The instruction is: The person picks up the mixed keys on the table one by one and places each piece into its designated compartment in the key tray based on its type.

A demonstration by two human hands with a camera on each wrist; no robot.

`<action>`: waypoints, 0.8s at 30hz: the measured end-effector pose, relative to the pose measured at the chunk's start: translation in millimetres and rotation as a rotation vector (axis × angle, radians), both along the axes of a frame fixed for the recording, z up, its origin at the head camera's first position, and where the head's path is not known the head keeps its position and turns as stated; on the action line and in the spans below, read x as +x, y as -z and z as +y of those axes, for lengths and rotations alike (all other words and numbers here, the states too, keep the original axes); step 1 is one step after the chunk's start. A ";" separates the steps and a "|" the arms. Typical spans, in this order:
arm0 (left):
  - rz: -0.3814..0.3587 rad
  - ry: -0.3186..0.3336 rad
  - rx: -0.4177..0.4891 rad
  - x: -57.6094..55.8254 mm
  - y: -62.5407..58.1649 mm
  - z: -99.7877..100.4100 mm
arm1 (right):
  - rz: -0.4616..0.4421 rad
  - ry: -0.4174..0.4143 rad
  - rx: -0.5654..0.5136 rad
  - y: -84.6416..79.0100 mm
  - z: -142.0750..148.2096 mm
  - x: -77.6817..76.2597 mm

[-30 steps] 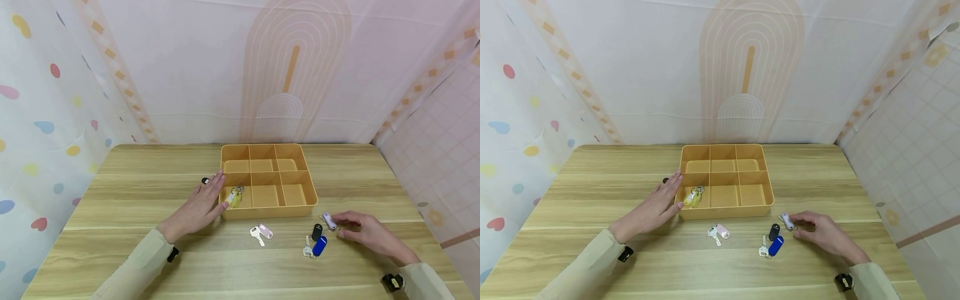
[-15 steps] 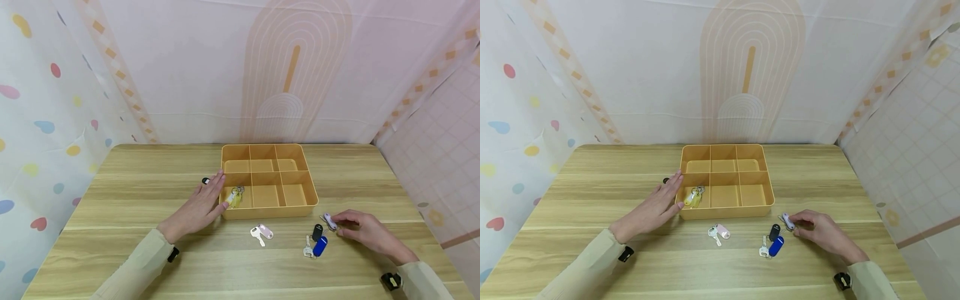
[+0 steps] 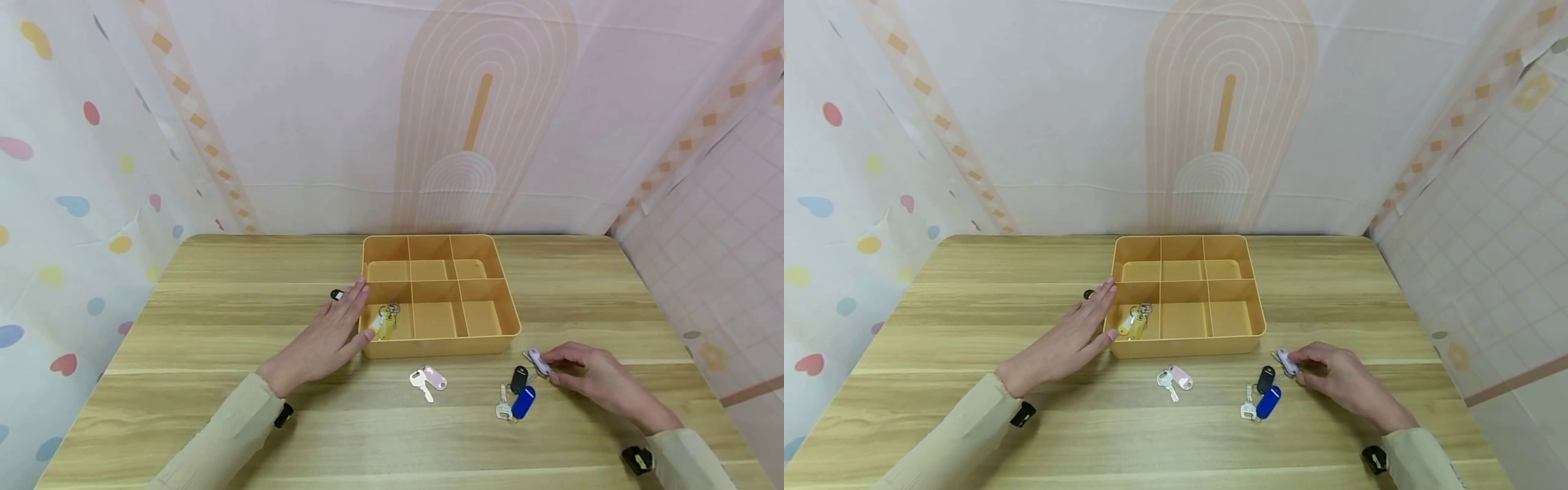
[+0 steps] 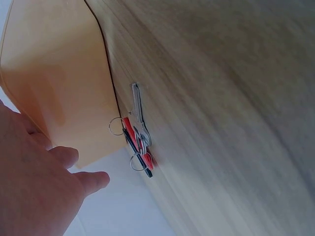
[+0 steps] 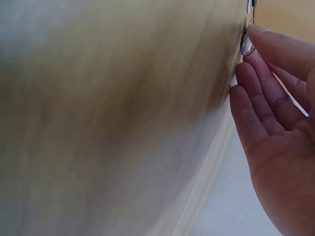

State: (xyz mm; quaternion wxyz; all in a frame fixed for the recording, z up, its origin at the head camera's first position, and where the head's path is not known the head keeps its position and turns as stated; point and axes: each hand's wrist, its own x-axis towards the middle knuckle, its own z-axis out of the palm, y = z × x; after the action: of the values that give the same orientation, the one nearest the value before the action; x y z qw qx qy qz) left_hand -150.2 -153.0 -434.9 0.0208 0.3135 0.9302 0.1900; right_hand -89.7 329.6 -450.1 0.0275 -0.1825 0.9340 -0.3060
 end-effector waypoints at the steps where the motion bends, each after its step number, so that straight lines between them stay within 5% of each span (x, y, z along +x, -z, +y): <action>1: 0.000 0.001 0.000 0.1 -0.1 -0.1 | 0.008 0.000 0.007 0.0 -0.3 -0.2; 16: -0.004 -0.002 -0.004 1.6 -1.1 -1.4 | 0.174 -0.061 -0.035 3.0 -3.5 -3.2; 24: -0.008 0.003 -0.001 1.3 -1.6 -0.7 | 0.142 -0.014 -0.032 1.3 -2.5 -1.1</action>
State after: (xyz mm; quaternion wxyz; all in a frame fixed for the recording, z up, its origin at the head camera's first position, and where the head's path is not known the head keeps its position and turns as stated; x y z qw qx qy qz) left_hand -148.9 -153.7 -433.3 0.0250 0.3139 0.9298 0.1906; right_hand -90.8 327.1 -451.3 -0.0397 -0.2109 0.9273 -0.3067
